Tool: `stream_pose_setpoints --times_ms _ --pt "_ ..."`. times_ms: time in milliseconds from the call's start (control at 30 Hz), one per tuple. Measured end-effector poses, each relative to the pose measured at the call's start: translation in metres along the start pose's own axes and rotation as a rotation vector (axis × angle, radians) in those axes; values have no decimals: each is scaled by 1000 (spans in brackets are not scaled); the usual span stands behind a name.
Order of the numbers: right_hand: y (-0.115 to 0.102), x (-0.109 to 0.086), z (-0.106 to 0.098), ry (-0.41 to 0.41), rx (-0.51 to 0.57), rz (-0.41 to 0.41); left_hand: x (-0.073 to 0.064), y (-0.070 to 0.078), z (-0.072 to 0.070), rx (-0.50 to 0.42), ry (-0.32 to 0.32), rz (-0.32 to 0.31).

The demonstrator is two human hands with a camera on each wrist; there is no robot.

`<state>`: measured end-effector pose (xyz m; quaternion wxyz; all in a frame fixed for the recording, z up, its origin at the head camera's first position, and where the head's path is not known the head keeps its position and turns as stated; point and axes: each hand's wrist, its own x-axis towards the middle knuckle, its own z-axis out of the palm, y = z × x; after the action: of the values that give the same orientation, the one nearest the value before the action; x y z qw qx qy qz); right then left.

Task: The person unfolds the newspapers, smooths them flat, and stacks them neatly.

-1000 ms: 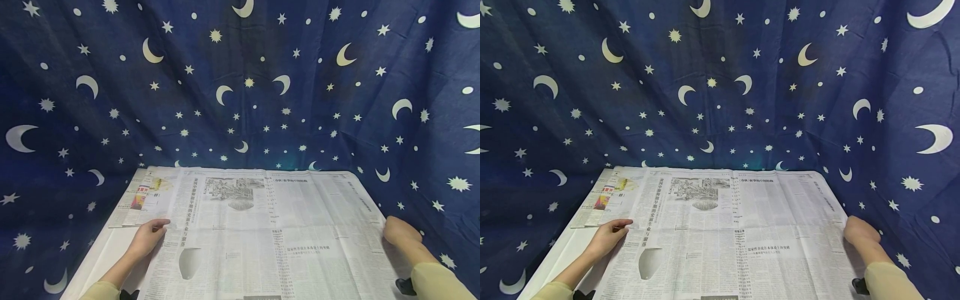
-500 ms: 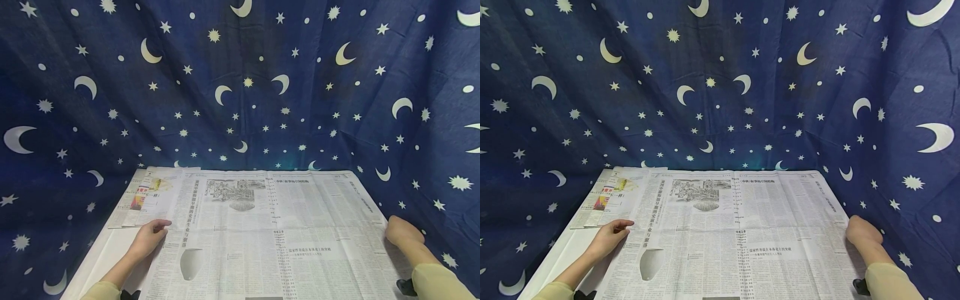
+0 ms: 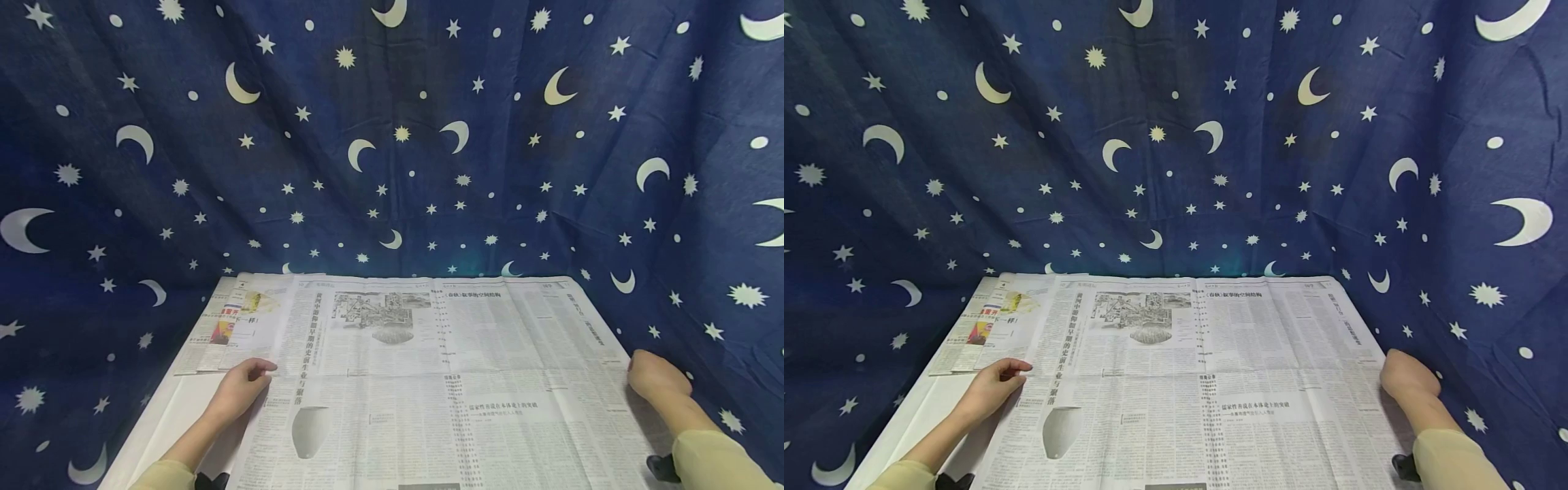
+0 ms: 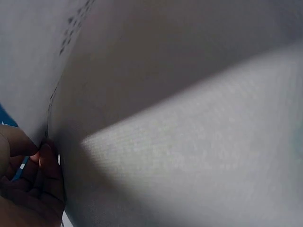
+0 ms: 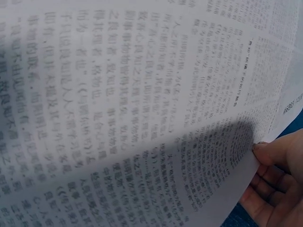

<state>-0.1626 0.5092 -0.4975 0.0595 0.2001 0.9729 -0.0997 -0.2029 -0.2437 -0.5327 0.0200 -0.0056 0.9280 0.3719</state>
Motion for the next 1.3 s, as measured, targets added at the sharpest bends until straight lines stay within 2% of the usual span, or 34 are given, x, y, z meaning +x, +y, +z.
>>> stream_pose_setpoints --times_ms 333,600,1300 --pt "2 0 -7 -45 34 -88 0 -2 -1 27 14 -7" --pt "1 0 -4 -2 34 -93 -1 1 -3 28 11 -28" --pt "-2 -1 -2 41 30 -160 -2 -1 -4 82 34 -28"
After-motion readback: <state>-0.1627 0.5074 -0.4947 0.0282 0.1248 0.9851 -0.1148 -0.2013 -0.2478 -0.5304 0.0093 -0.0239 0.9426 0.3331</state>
